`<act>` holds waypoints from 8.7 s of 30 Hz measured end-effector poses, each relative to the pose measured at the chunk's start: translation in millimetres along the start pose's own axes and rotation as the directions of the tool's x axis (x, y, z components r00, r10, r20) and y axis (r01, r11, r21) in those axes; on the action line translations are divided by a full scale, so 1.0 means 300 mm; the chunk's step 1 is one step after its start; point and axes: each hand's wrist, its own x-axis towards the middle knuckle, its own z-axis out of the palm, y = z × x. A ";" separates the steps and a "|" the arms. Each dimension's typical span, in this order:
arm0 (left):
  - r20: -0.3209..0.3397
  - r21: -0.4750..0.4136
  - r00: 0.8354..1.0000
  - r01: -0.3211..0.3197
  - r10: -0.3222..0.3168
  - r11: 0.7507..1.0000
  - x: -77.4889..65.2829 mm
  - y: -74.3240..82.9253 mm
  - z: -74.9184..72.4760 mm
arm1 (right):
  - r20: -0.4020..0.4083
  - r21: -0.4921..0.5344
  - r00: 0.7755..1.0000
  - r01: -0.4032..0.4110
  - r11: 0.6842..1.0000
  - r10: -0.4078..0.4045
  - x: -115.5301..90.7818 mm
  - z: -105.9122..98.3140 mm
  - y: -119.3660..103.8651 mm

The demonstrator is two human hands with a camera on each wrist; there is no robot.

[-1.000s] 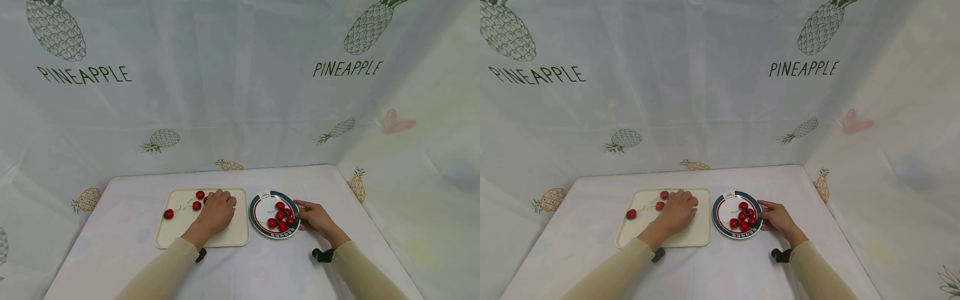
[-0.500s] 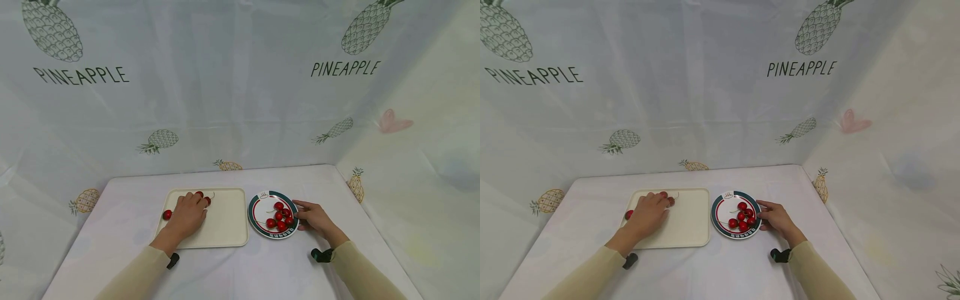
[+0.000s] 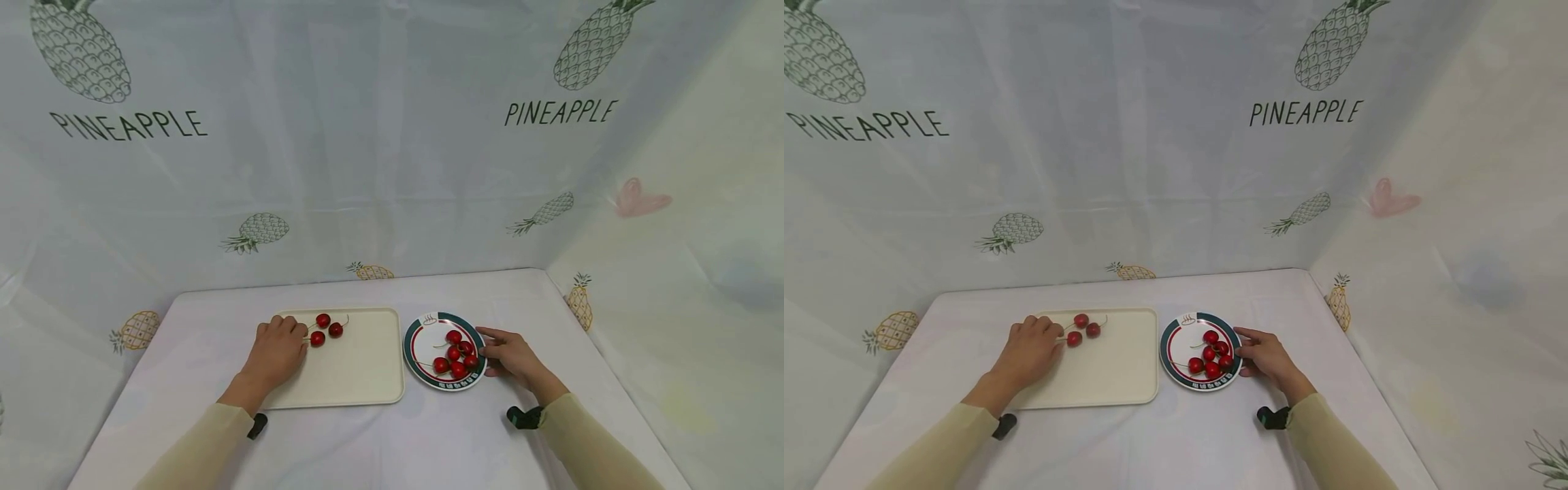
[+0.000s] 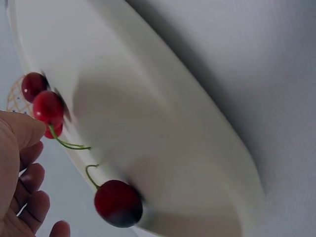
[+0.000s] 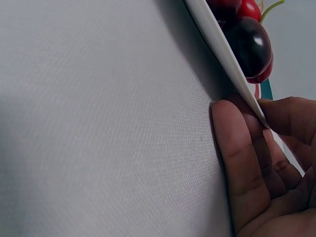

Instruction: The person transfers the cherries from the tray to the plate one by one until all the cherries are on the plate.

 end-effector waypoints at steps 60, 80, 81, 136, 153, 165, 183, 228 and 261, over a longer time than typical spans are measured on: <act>-0.089 -0.008 0.995 -0.037 0.036 0.999 0.015 0.028 0.005 | -0.003 -0.018 1.000 0.003 1.000 -0.003 0.000 0.003 0.000; -0.111 -0.039 0.990 -0.091 0.086 0.995 0.054 0.098 -0.001 | -0.010 -0.010 1.000 -0.002 1.000 0.002 0.002 0.002 0.003; -0.115 -0.045 0.989 -0.096 0.090 0.994 0.057 0.106 -0.003 | -0.008 -0.012 1.000 0.000 1.000 0.000 0.001 0.002 0.004; 0.050 -0.045 0.980 -0.190 0.192 0.981 0.345 0.630 0.064 | 0.021 -0.010 1.000 0.023 1.000 -0.023 -0.001 -0.009 -0.003; 0.091 -0.041 0.984 -0.148 0.151 0.988 0.376 0.684 0.092 | 0.024 -0.003 1.000 0.015 1.000 -0.015 0.003 -0.010 -0.002; 0.118 0.036 0.977 -0.185 0.180 0.982 0.384 0.735 0.090 | 0.012 -0.013 1.000 0.006 1.000 -0.006 0.006 -0.007 0.001; 0.166 0.058 0.973 -0.171 0.159 0.984 0.385 0.745 0.075 | 0.026 -0.001 1.000 0.015 1.000 -0.015 0.000 -0.006 -0.004; 0.160 -0.034 0.987 0.038 -0.032 0.999 0.222 0.231 0.025 | 0.005 -0.016 1.000 0.022 1.000 -0.022 -0.008 -0.002 -0.002; 0.152 -0.051 0.988 -0.016 0.024 0.999 0.084 0.198 -0.009 | 0.036 -0.002 0.999 0.016 1.000 -0.016 -0.001 -0.007 0.000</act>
